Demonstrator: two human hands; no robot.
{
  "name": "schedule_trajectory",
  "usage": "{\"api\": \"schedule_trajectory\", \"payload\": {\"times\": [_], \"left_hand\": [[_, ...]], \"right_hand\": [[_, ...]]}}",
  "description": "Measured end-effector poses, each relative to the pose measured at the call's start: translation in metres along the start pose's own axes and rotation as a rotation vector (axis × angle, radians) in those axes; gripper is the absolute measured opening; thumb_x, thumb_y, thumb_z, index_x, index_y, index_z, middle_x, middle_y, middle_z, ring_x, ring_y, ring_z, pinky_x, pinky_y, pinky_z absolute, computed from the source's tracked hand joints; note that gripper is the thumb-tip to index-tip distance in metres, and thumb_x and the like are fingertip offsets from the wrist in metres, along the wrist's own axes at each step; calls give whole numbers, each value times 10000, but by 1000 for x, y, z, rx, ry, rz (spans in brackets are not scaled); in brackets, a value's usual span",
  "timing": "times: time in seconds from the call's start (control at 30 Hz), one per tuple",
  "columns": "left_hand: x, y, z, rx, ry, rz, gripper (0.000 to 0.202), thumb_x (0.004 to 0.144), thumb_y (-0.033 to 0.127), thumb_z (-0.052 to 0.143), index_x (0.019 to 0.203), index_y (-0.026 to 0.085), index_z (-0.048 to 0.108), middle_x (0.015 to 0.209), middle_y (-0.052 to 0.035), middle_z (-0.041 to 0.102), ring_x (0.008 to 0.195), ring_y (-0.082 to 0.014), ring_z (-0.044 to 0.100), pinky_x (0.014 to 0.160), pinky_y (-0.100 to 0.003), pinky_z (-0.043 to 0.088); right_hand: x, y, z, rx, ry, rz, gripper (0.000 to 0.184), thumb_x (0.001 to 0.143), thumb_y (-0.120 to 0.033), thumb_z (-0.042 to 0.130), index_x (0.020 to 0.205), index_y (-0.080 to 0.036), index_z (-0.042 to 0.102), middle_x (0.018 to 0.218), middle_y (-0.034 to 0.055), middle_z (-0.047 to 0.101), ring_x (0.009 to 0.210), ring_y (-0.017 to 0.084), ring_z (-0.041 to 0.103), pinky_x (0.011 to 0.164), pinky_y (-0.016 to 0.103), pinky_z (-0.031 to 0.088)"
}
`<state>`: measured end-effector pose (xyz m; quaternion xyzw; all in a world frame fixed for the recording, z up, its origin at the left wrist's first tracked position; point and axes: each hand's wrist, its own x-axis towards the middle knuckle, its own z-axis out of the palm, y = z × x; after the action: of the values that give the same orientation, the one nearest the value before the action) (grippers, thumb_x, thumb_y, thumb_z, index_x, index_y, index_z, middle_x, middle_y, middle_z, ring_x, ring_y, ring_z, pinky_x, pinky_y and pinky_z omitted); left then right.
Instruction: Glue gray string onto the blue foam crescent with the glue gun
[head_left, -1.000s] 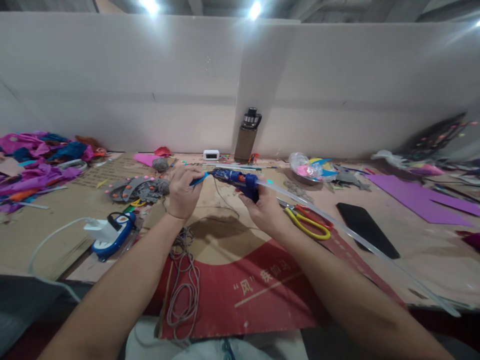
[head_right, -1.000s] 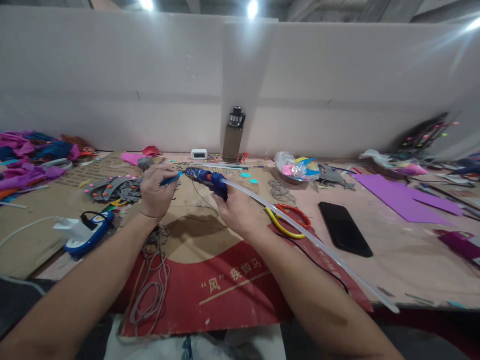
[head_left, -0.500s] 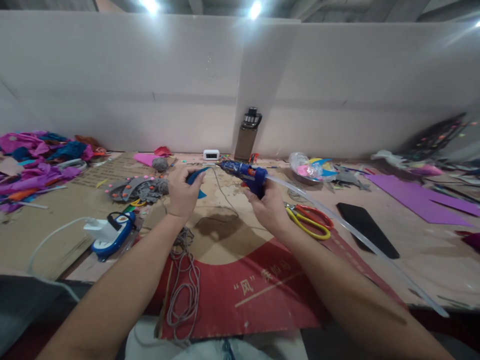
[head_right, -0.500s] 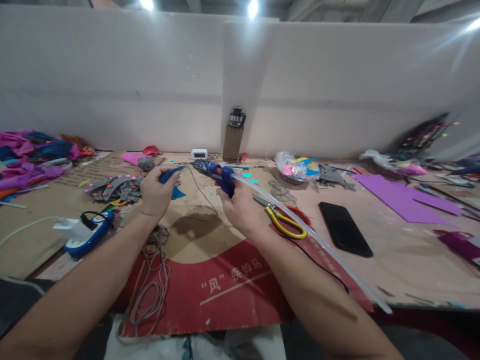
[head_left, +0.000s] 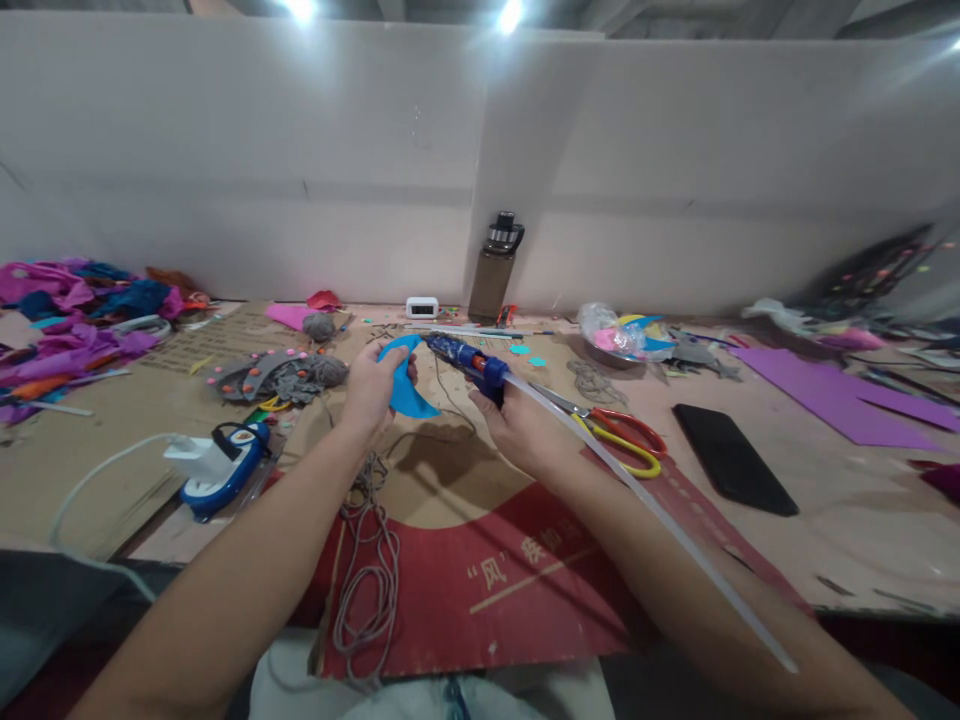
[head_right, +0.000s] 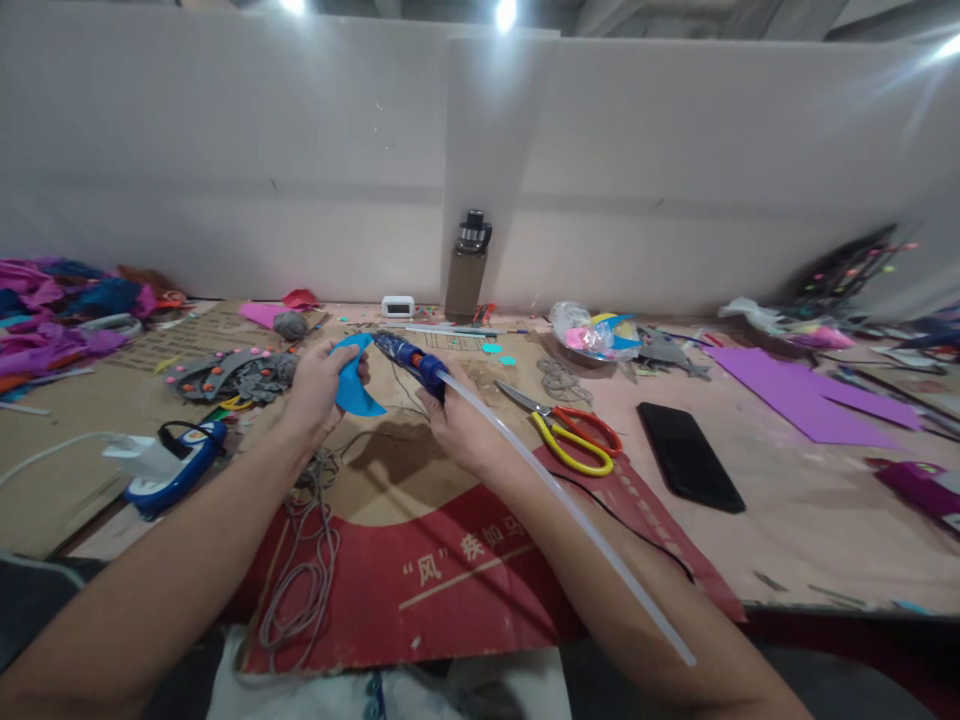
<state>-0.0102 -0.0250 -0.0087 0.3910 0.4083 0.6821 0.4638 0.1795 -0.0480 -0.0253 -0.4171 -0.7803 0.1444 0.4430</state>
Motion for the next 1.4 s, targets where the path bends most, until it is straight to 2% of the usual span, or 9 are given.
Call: {"api": "schedule_trajectory", "payload": {"times": [0.13, 0.3, 0.43, 0.73, 0.9, 1.07, 1.27, 1.4], "left_hand": [[0, 0, 1, -121, -52, -95, 175, 651, 181, 691, 732, 150, 539, 650, -10, 620, 515, -85, 558, 493, -214, 469], [-1, 1, 3, -157, -47, -145, 170, 654, 169, 695, 744, 148, 553, 661, -10, 621, 528, -84, 568, 519, -217, 491], [-3, 1, 4, -166, -54, -137, 180, 646, 166, 706, 736, 145, 551, 662, -10, 626, 525, -83, 568, 514, -213, 487], [-2, -3, 3, -152, -75, -57, 296, 589, 198, 775, 766, 145, 543, 630, -3, 630, 513, -97, 576, 525, -231, 494], [-2, 0, 4, -163, -62, -73, 245, 624, 161, 736, 778, 140, 546, 651, -14, 642, 528, -97, 582, 531, -230, 499], [-1, 0, 3, -227, -61, -104, 190, 646, 122, 704, 767, 127, 558, 679, -22, 647, 536, -86, 578, 539, -217, 501], [2, -2, 0, -265, -54, -168, 151, 659, 103, 695, 755, 117, 579, 680, -30, 647, 552, -93, 590, 551, -223, 516], [2, -3, 1, -281, -66, -207, 109, 680, 94, 675, 755, 100, 596, 672, -37, 642, 544, -89, 588, 546, -215, 518]], "right_hand": [[0, 5, 5, 16, 4, -71, 392, 884, -262, 467, 1275, -243, 445, 1251, 119, 556, 1179, 254, 514, 1015, 466, 396], [1, 10, 8, 30, 12, -112, 439, 872, -207, 456, 1306, -254, 408, 1287, 102, 530, 1202, 234, 496, 1043, 452, 379], [1, 12, 8, 8, 20, -132, 426, 880, -207, 444, 1304, -235, 422, 1277, 107, 536, 1204, 227, 497, 1049, 427, 379], [2, 15, 11, -44, 64, -237, 417, 887, -200, 451, 1303, -220, 425, 1251, 113, 553, 1166, 246, 521, 1015, 465, 418], [2, 18, 10, -58, 83, -226, 416, 893, -197, 444, 1308, -228, 424, 1250, 119, 549, 1165, 253, 522, 1022, 480, 414], [2, 17, 10, -26, 62, -254, 418, 888, -179, 458, 1303, -225, 433, 1252, 103, 551, 1166, 228, 522, 1018, 432, 426], [3, 21, 10, -41, 126, -262, 407, 893, -207, 473, 1299, -224, 435, 1244, 112, 555, 1166, 234, 516, 1021, 442, 414], [3, 22, 9, -34, 94, -258, 403, 894, -194, 459, 1295, -234, 438, 1258, 109, 546, 1172, 231, 515, 1016, 443, 420]]}}
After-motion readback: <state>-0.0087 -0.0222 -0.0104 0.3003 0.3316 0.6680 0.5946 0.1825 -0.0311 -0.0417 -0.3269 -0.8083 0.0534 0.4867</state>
